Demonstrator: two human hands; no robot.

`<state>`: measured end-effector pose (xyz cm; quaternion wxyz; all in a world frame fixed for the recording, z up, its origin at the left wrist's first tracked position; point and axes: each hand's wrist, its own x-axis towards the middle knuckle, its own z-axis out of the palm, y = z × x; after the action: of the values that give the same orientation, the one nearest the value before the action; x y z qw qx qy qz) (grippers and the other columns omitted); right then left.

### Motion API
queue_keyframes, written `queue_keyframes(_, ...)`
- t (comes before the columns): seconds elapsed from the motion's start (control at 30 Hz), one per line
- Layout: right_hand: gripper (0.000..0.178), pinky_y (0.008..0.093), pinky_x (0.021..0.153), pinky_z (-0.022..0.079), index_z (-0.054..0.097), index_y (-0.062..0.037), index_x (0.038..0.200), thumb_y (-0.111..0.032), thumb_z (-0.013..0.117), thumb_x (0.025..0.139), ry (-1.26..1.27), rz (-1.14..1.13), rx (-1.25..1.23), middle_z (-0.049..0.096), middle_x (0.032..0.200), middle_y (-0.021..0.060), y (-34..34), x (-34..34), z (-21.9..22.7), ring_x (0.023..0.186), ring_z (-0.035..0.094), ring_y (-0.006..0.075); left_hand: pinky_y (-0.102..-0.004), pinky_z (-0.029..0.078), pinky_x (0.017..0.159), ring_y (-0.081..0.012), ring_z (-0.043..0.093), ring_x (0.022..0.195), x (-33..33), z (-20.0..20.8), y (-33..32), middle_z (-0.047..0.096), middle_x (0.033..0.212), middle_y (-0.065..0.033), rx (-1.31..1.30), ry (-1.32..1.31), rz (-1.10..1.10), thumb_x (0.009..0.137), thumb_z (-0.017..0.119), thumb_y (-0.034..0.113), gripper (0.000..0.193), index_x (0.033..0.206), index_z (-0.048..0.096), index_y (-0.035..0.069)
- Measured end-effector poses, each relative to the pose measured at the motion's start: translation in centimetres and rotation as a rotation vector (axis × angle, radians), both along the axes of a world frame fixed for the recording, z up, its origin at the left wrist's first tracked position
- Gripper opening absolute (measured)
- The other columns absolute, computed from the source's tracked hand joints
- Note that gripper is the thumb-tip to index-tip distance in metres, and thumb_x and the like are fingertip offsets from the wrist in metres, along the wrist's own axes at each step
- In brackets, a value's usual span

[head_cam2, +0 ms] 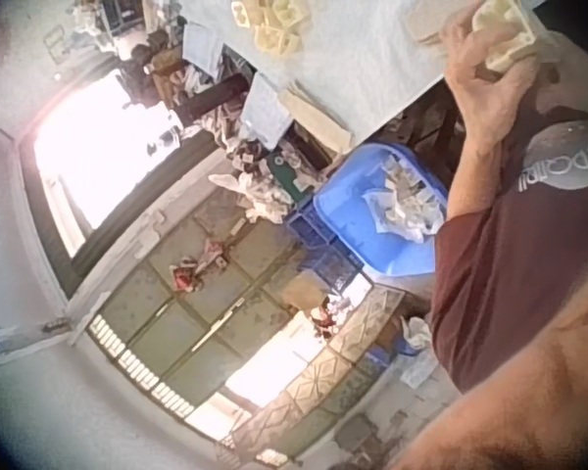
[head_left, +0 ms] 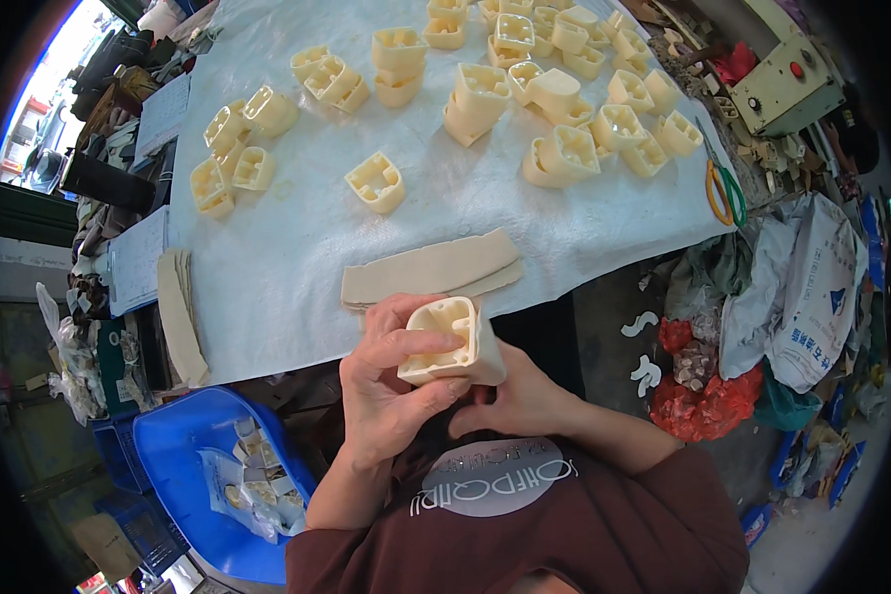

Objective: The person assembles small beige plastic components by hand, repeatedly picking up a mold and a flat sheet, inserting the sheet into the mold, and trimming excess material with scissors. The finished assemblies are placed on a white-covered table alongside many similar units.

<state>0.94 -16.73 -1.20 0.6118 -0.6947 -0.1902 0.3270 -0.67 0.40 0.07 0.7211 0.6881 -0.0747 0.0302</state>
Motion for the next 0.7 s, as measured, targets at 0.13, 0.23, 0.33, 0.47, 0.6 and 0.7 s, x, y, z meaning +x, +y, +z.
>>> queue_keyframes(0.13, 0.072, 0.0272, 0.070, 0.047, 0.042, -0.0048, 0.123, -0.026, 0.081, 0.065, 0.209, -0.385, 0.674, 0.051, 0.107, 0.0034, 1.2, -0.2, -0.7, 0.092, 0.053, 0.0109, -0.0326, 0.044, 0.088, -0.0231, 0.052, 0.108, -0.1, -0.4, -0.5, 0.051, 0.120, -0.0178, -0.254, 0.080, -0.026, 0.063, 0.078, 0.004, 0.031, 0.091, 0.067, 0.005)
queue_keyframes(0.23, 0.068, 0.0301, 0.085, 0.044, 0.042, -0.0057, 0.123, -0.027, 0.078, 0.070, 0.438, -0.456, 0.794, 0.051, 0.113, 0.0042, -0.1, 0.6, -0.6, 0.099, 0.053, 0.0124, -0.0337, 0.044, 0.089, -0.0244, 0.052, 0.109, -0.3, -0.5, -0.2, 0.051, 0.120, -0.0192, -0.261, 0.064, -0.054, 0.063, 0.080, 0.007, 0.029, 0.089, 0.068, 0.005)
queue_keyframes(0.33, 0.043, 0.0313, 0.083, 0.043, 0.052, -0.0070, 0.110, -0.028, 0.070, 0.078, 0.440, -0.447, 0.833, 0.055, 0.101, 0.0046, -0.3, 1.4, 0.6, 0.096, 0.053, 0.0140, -0.0344, 0.045, 0.089, -0.0260, 0.053, 0.109, -0.4, -0.8, -0.1, 0.051, 0.120, -0.0207, -0.293, 0.036, -0.090, 0.061, 0.082, 0.012, 0.027, 0.083, 0.068, 0.004)
queue_keyframes(0.47, 0.027, 0.0295, 0.078, 0.043, 0.055, -0.0062, 0.103, -0.020, 0.066, 0.082, 0.465, -0.481, 0.816, 0.059, 0.091, 0.0043, -0.4, 1.3, 0.3, 0.087, 0.055, 0.0132, -0.0352, 0.044, 0.088, -0.0278, 0.053, 0.110, -0.4, -1.5, 0.2, 0.052, 0.120, -0.0224, -0.294, -0.016, -0.133, 0.059, 0.084, 0.016, 0.026, 0.076, 0.068, 0.005)
queue_keyframes(0.6, 0.024, 0.0289, 0.077, 0.044, 0.057, -0.0058, 0.098, -0.021, 0.067, 0.082, 0.458, -0.501, 0.789, 0.060, 0.088, 0.0041, -0.4, 1.2, -0.2, 0.083, 0.056, 0.0123, -0.0360, 0.044, 0.088, -0.0284, 0.053, 0.109, -0.6, -1.4, 0.1, 0.052, 0.119, -0.0233, -0.308, 0.018, -0.159, 0.058, 0.084, 0.017, 0.025, 0.073, 0.068, 0.006)
queue_keyframes(0.7, 0.022, 0.0288, 0.077, 0.044, 0.059, -0.0054, 0.097, -0.020, 0.066, 0.082, 0.466, -0.499, 0.807, 0.061, 0.089, 0.0040, -0.4, 1.3, 0.0, 0.084, 0.057, 0.0119, -0.0361, 0.044, 0.087, -0.0289, 0.054, 0.109, -0.6, -1.2, 0.0, 0.052, 0.119, -0.0236, -0.300, 0.028, -0.178, 0.058, 0.084, 0.018, 0.025, 0.073, 0.067, 0.005)
